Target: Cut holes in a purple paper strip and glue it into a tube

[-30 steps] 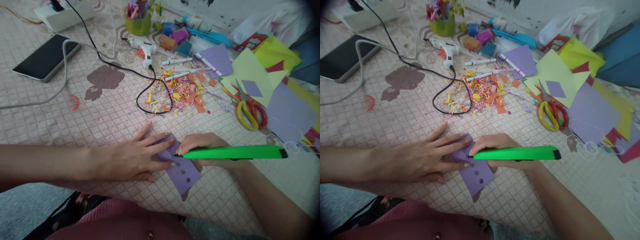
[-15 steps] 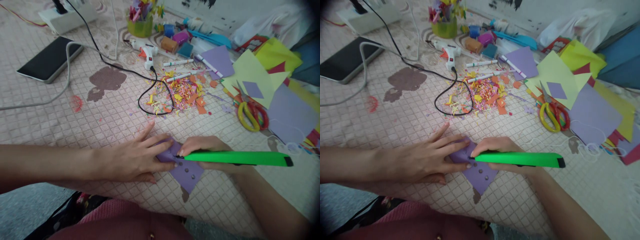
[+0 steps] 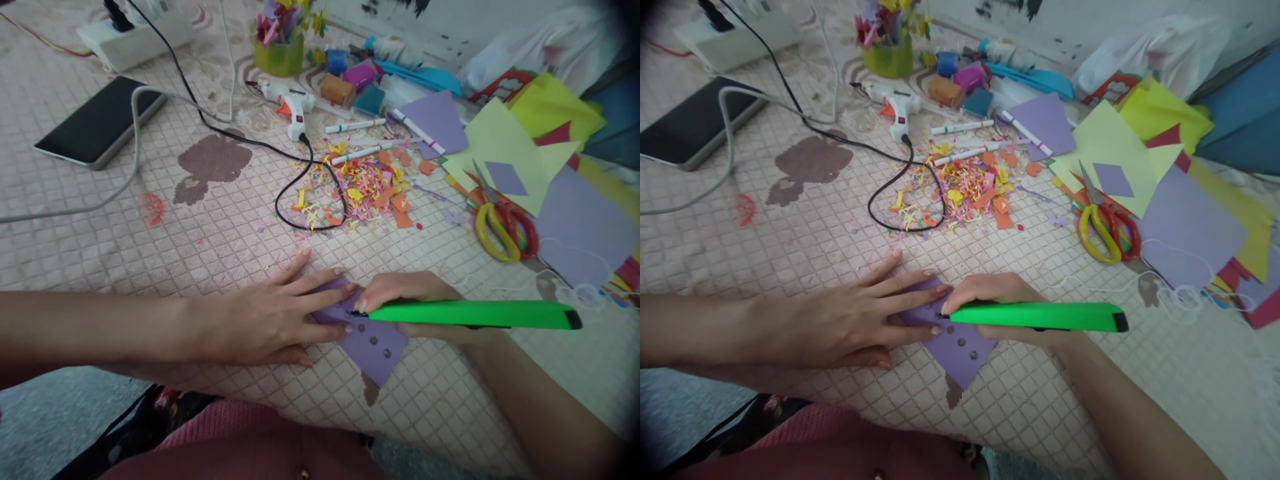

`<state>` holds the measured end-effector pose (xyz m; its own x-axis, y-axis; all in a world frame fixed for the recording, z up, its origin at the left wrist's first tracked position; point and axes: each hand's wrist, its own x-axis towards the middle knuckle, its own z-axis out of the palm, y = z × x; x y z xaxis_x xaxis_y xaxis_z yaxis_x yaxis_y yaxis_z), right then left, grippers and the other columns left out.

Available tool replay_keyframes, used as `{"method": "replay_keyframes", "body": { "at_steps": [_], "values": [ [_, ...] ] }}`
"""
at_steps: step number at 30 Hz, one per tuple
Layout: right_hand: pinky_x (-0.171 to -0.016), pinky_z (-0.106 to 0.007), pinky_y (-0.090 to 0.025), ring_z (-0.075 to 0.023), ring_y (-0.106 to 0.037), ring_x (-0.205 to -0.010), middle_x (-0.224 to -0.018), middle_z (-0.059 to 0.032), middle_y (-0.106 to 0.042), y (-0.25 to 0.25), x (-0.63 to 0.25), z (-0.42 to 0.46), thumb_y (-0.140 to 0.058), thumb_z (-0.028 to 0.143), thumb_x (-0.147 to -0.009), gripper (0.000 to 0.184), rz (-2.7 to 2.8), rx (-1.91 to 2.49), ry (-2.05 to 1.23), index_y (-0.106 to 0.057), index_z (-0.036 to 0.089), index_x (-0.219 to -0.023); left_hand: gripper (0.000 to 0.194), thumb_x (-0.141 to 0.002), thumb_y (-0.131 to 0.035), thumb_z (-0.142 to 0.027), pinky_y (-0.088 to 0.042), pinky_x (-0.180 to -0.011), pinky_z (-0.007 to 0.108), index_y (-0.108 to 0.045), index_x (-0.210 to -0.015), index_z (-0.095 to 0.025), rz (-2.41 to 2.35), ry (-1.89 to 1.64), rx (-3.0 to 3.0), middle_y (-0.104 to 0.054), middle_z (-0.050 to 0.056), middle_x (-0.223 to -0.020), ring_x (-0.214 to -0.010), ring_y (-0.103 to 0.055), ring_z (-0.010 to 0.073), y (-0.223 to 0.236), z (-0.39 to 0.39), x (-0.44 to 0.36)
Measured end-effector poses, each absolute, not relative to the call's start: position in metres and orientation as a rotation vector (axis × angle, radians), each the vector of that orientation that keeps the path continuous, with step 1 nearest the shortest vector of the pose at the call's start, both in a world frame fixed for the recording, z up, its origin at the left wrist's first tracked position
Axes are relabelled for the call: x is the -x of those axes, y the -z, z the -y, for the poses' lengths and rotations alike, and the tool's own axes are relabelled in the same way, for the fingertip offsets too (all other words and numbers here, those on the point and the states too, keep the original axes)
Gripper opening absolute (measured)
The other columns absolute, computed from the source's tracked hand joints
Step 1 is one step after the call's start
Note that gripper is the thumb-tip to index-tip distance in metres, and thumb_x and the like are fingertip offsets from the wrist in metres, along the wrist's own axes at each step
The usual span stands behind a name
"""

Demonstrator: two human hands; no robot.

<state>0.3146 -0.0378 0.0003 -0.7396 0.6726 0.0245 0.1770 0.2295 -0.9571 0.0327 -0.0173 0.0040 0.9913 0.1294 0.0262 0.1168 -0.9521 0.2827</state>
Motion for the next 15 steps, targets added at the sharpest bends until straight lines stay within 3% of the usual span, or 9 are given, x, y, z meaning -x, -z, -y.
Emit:
{"method": "replay_keyframes", "body": {
  "at_steps": [15],
  "values": [
    [-0.085,-0.032,-0.048,-0.0188,-0.064,-0.098,-0.105,-0.0066,-0.07,0.0026,-0.3167,0.0399,-0.06,0.041,-0.09,0.031,2.051,0.79,-1.52,-0.066,0.021,-0.113,0.053,-0.091,-0.057,-0.043,-0.013,-0.113,0.065,-0.044,-0.14,-0.031,-0.204,-0.082,-2.876,-0.032,0.01,-0.154,-0.143,-0.024,0.0332,-0.0041,0.0183,-0.0321]
  ]
}}
